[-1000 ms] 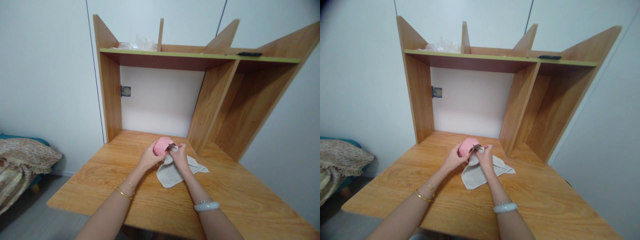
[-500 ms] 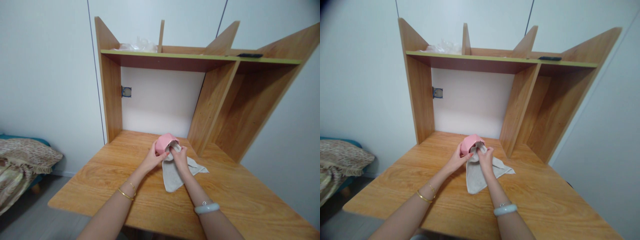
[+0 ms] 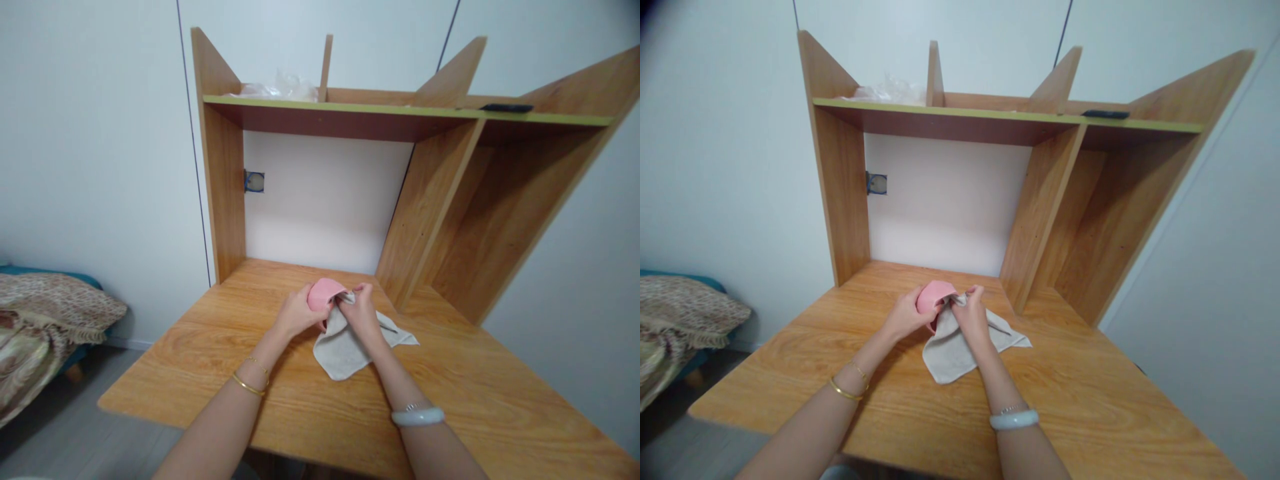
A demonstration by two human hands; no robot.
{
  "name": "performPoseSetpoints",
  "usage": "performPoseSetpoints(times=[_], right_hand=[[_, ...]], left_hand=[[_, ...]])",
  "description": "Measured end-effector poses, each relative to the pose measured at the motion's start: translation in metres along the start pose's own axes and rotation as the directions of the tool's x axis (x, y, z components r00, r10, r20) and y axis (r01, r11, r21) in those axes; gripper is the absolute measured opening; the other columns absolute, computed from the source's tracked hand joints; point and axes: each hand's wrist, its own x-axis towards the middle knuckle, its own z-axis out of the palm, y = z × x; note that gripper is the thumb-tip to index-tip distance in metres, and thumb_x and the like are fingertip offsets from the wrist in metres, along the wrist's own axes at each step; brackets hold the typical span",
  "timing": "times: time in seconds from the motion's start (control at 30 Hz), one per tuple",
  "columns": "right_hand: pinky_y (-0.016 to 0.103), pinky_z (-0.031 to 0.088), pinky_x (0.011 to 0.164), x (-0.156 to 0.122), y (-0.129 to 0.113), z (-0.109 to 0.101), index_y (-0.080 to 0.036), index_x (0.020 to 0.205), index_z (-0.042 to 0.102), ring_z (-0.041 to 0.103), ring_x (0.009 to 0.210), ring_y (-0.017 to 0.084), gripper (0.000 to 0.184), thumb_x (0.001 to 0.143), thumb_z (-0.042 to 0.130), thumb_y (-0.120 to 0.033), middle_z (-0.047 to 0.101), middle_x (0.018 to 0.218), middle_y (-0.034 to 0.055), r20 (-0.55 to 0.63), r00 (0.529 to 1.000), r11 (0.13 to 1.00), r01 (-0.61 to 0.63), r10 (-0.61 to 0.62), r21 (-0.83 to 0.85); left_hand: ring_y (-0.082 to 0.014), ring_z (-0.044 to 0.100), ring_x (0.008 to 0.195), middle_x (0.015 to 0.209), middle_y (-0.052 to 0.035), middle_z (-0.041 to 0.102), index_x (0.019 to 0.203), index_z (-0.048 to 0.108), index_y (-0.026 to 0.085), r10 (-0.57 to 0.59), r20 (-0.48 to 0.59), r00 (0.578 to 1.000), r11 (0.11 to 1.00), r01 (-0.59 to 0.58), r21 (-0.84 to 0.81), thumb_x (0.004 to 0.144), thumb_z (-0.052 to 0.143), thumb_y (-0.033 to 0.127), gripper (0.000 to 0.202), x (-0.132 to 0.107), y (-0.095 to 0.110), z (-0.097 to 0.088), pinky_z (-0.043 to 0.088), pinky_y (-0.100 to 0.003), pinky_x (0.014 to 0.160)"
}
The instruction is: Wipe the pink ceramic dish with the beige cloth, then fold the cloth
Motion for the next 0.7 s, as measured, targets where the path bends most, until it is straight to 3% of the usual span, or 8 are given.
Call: performPoseSetpoints(times=[0.1, 0.2, 0.33, 0.43, 0.57, 0.7], right_hand=[[0.030, 0.039, 0.054, -0.002, -0.002, 0.000, -0.023, 0.084, 0.028, 0.053, 0.056, 0.021, 0.038, 0.063, 0.055, -0.038, 0.050, 0.064, -0.0022, 0.008, 1.000, 1.000, 0.013, -0.013, -0.003], [0.030, 0.039, 0.055, -0.001, 0.000, -0.001, -0.023, 0.082, 0.028, 0.052, 0.056, 0.020, 0.037, 0.063, 0.056, -0.038, 0.048, 0.062, -0.0029, -0.069, 0.997, 1.000, -0.023, 0.024, 0.020], [0.029, 0.038, 0.054, 0.003, 0.007, -0.003, -0.024, 0.081, 0.028, 0.051, 0.057, 0.018, 0.040, 0.061, 0.059, -0.039, 0.047, 0.062, -0.0043, -0.154, 0.982, 0.991, -0.096, 0.110, 0.096], [0.028, 0.040, 0.055, 0.007, 0.013, -0.002, -0.024, 0.081, 0.028, 0.051, 0.059, 0.017, 0.045, 0.057, 0.062, -0.041, 0.047, 0.065, -0.0048, -0.165, 0.966, 0.971, -0.173, 0.200, 0.166], [0.029, 0.043, 0.057, 0.012, 0.020, 0.010, -0.024, 0.080, 0.027, 0.051, 0.059, 0.015, 0.054, 0.048, 0.068, -0.037, 0.047, 0.066, -0.0061, -0.117, 0.947, 0.924, -0.256, 0.298, 0.283], [0.029, 0.044, 0.057, 0.012, 0.026, 0.019, -0.024, 0.079, 0.028, 0.052, 0.057, 0.015, 0.058, 0.040, 0.071, -0.030, 0.048, 0.063, -0.0079, -0.071, 0.970, 0.925, -0.197, 0.232, 0.324]], left_hand=[[-0.0243, 0.060, 0.085, 0.092, -0.0102, 0.066, 0.106, 0.059, 0.017, -0.041, 0.005, 0.999, 0.999, 0.041, 0.004, 0.068, 0.059, 0.052, 0.052, 0.000, -0.002, 0.001, 0.047, -0.033, 0.076], [-0.0237, 0.058, 0.095, 0.107, -0.0121, 0.061, 0.118, 0.050, 0.017, -0.059, 0.000, 0.998, 0.973, 0.057, -0.224, 0.068, 0.061, 0.052, 0.062, 0.001, -0.003, 0.005, 0.046, -0.033, 0.082], [-0.0204, 0.055, 0.102, 0.124, -0.0165, 0.048, 0.135, 0.024, 0.017, -0.053, 0.071, 0.996, 0.811, 0.084, -0.579, 0.067, 0.066, 0.046, 0.085, 0.001, -0.003, 0.016, 0.046, -0.033, 0.086], [-0.0200, 0.054, 0.105, 0.129, -0.0171, 0.042, 0.134, 0.022, 0.019, 0.031, 0.117, 0.993, 0.723, 0.058, -0.689, 0.066, 0.069, 0.040, 0.086, -0.001, -0.001, 0.023, 0.045, -0.033, 0.088], [-0.0190, 0.055, 0.101, 0.121, -0.0137, 0.050, 0.124, 0.036, 0.016, 0.076, 0.085, 0.993, 0.715, 0.005, -0.700, 0.070, 0.066, 0.037, 0.065, -0.004, 0.002, 0.026, 0.047, -0.031, 0.085], [-0.0166, 0.059, 0.082, 0.101, -0.0103, 0.060, 0.114, 0.047, 0.012, 0.025, 0.049, 0.998, 0.848, 0.005, -0.530, 0.065, 0.069, 0.039, 0.060, -0.004, -0.001, 0.024, 0.049, -0.026, 0.070]])
